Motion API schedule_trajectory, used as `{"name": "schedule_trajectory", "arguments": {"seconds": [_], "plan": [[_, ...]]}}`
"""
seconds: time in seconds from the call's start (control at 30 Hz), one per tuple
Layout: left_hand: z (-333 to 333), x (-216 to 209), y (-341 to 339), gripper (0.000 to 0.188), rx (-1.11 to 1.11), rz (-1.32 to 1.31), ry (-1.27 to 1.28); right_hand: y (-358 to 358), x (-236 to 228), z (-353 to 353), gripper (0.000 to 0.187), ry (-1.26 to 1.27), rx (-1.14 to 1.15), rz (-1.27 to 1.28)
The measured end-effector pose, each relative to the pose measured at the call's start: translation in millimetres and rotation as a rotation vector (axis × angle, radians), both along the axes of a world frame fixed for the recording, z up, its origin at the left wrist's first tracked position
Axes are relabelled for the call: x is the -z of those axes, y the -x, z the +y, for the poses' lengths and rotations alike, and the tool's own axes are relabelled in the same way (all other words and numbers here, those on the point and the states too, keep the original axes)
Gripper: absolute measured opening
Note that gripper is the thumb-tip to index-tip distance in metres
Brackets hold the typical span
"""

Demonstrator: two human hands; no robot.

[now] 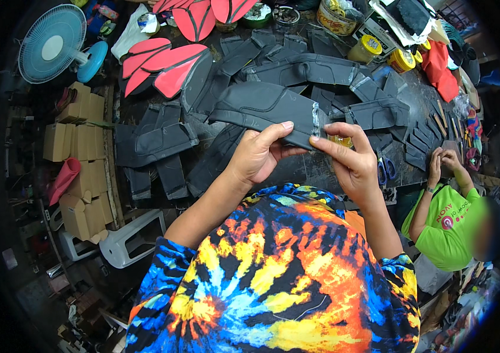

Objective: The person repeatedly picks up black shoe parts from a cluttered table, turns them over, and places them back down. They handle multiple similar parts one at a time, occasionally shifting piles to access more items.

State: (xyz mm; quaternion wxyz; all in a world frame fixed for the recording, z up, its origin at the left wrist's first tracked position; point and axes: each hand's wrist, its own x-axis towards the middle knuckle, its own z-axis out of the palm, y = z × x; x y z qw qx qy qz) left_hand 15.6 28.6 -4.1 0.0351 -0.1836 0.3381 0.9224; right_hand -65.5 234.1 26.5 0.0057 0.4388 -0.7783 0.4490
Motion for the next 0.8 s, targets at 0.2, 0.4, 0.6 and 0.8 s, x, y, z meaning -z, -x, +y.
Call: {"name": "schedule_trajectory", "arguments": {"seconds": [0.2, 0.4, 0.6, 0.8], "plan": [[5, 0, -1, 0.029, 0.001, 0.008, -0.024, -1, -4, 5, 0.048, -0.024, 0.003, 0.106], [-3, -2, -7, 0.029, -0.052, -0.007, -0.030, -10, -9, -8, 0.046, -0.064, 0.016, 0.203], [-49, -1, -36, 0.041, -0.091, 0.202, 0.702, -14, 0, -10, 0.038, 0.012, 0.018, -0.089], [-155, 10, -116, 0.053, -0.309, 0.009, 1.100, -3, 11, -8, 0.031, -0.005, 0.104, -0.021]]}}
